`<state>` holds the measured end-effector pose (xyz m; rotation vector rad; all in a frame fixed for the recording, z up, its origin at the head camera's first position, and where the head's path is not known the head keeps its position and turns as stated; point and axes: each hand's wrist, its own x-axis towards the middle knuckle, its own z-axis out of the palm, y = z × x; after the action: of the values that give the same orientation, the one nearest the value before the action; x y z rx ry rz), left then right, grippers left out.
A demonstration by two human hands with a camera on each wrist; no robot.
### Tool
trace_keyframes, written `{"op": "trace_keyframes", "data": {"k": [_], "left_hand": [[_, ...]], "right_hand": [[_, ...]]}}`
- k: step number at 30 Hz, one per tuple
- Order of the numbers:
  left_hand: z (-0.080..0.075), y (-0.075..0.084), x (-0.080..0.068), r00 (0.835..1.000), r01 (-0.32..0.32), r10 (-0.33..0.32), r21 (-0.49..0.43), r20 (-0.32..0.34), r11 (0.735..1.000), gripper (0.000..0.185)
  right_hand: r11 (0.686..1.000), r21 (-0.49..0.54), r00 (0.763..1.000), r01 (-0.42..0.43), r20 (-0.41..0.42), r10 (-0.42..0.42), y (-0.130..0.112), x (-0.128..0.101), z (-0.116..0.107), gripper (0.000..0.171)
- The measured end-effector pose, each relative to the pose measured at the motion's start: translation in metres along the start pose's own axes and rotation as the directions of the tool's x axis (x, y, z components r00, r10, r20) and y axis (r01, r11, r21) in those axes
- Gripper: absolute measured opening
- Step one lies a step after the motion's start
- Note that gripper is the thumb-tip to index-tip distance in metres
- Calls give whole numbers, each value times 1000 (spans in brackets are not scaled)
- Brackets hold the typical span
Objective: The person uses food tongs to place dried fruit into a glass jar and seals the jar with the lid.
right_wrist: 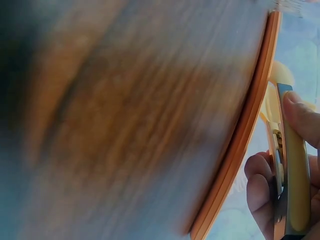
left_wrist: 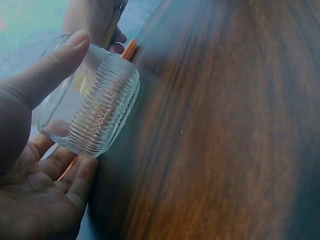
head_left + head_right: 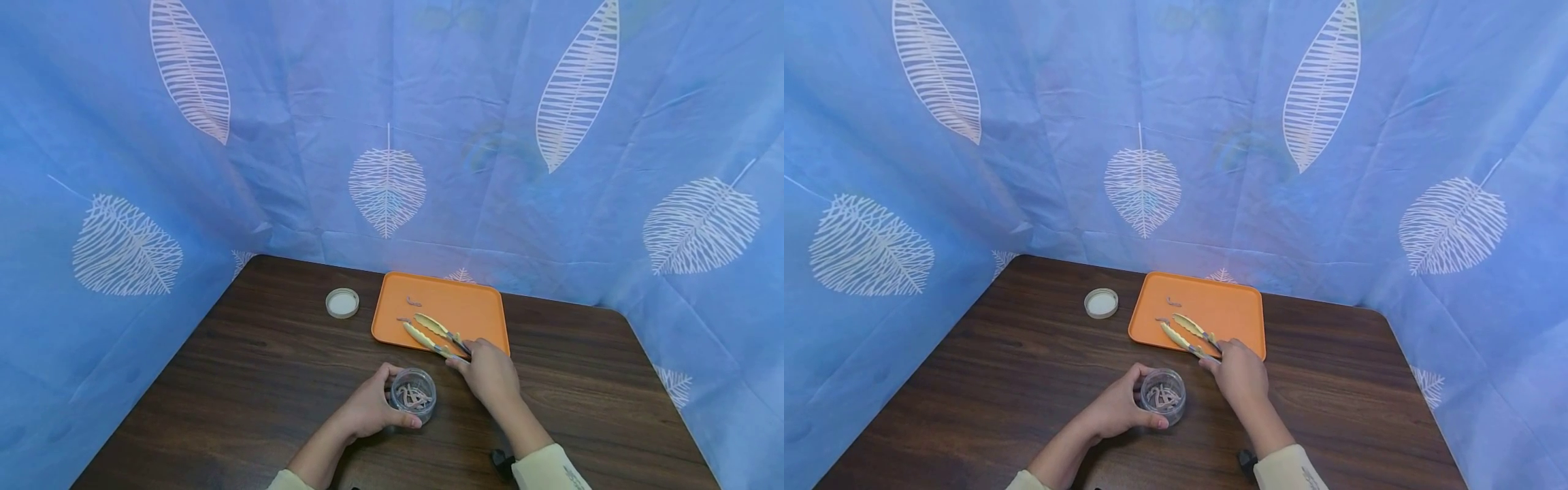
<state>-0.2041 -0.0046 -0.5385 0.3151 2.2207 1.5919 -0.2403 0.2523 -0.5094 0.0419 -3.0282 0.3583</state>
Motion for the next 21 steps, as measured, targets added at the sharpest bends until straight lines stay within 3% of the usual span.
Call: {"op": "trace_keyframes", "data": {"k": [21], "left_hand": [[2, 1, -3, 1000, -3, 3, 7, -10, 1000, 80]], "right_hand": [[1000, -16, 999, -3, -48, 3, -4, 3, 4, 51]]}}
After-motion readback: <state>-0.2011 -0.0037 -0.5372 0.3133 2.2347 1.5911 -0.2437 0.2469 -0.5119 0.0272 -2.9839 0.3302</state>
